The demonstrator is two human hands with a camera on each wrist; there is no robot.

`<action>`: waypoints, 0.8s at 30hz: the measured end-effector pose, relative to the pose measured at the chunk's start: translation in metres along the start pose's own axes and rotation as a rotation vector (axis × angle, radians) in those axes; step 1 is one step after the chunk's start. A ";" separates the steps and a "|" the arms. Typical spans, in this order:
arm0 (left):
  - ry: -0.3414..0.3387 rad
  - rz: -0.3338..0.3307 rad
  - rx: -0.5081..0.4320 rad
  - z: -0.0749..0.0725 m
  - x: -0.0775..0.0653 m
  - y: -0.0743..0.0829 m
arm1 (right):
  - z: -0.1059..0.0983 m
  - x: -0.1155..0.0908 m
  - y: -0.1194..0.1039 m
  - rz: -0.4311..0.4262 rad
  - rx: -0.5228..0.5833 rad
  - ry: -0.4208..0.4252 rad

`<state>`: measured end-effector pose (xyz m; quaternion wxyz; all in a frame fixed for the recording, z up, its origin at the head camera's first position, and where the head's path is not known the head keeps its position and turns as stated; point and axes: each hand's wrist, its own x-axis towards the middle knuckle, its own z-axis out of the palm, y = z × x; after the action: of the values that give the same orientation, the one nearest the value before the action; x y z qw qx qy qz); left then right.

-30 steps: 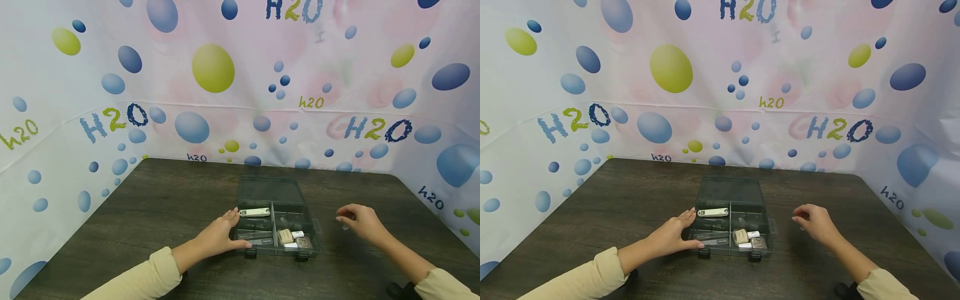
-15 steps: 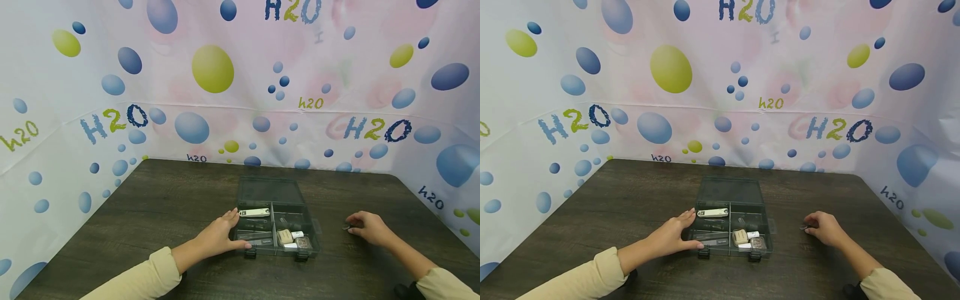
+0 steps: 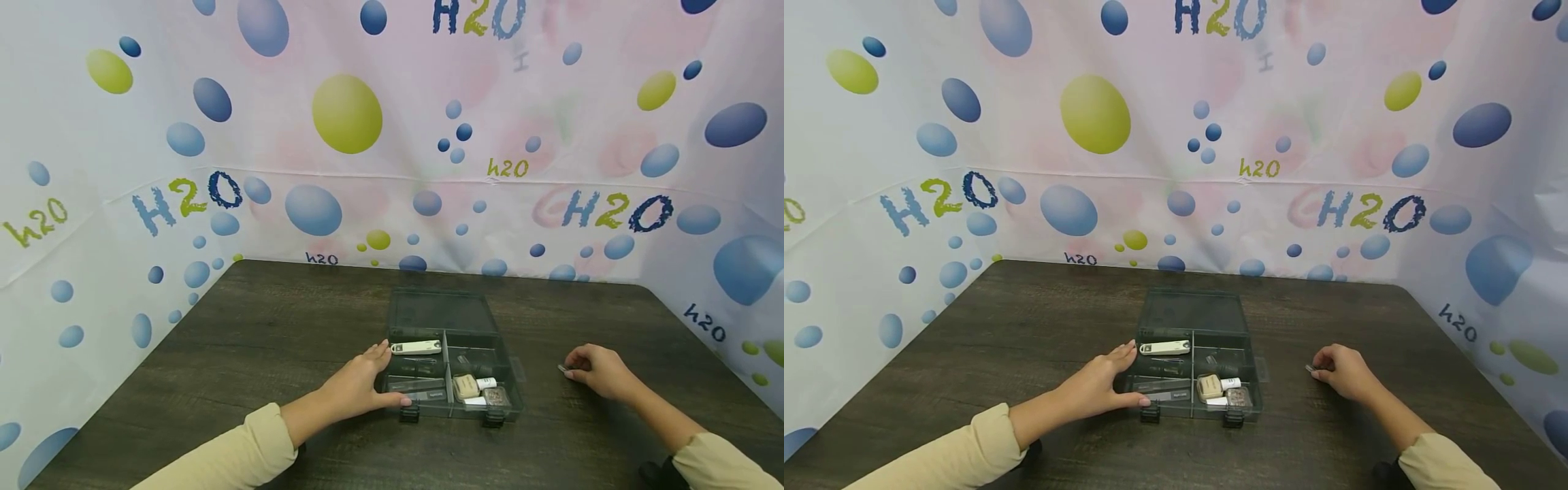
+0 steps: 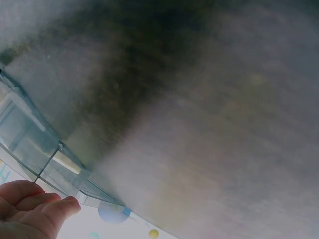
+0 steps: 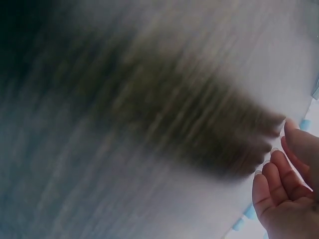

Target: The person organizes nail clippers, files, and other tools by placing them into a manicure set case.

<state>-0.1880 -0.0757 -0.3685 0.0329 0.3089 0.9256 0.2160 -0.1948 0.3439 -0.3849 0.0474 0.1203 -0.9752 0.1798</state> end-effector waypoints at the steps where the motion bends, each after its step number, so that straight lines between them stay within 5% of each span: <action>1: 0.001 0.001 0.000 0.000 0.000 0.000 | 0.000 0.000 0.000 0.005 0.000 -0.002; 24: 0.003 0.000 -0.001 0.000 0.000 -0.001 | 0.002 -0.002 -0.007 -0.005 -0.032 0.042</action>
<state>-0.1886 -0.0761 -0.3691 0.0318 0.3086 0.9255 0.2171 -0.1915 0.3375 -0.3847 0.0703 0.1183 -0.9763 0.1668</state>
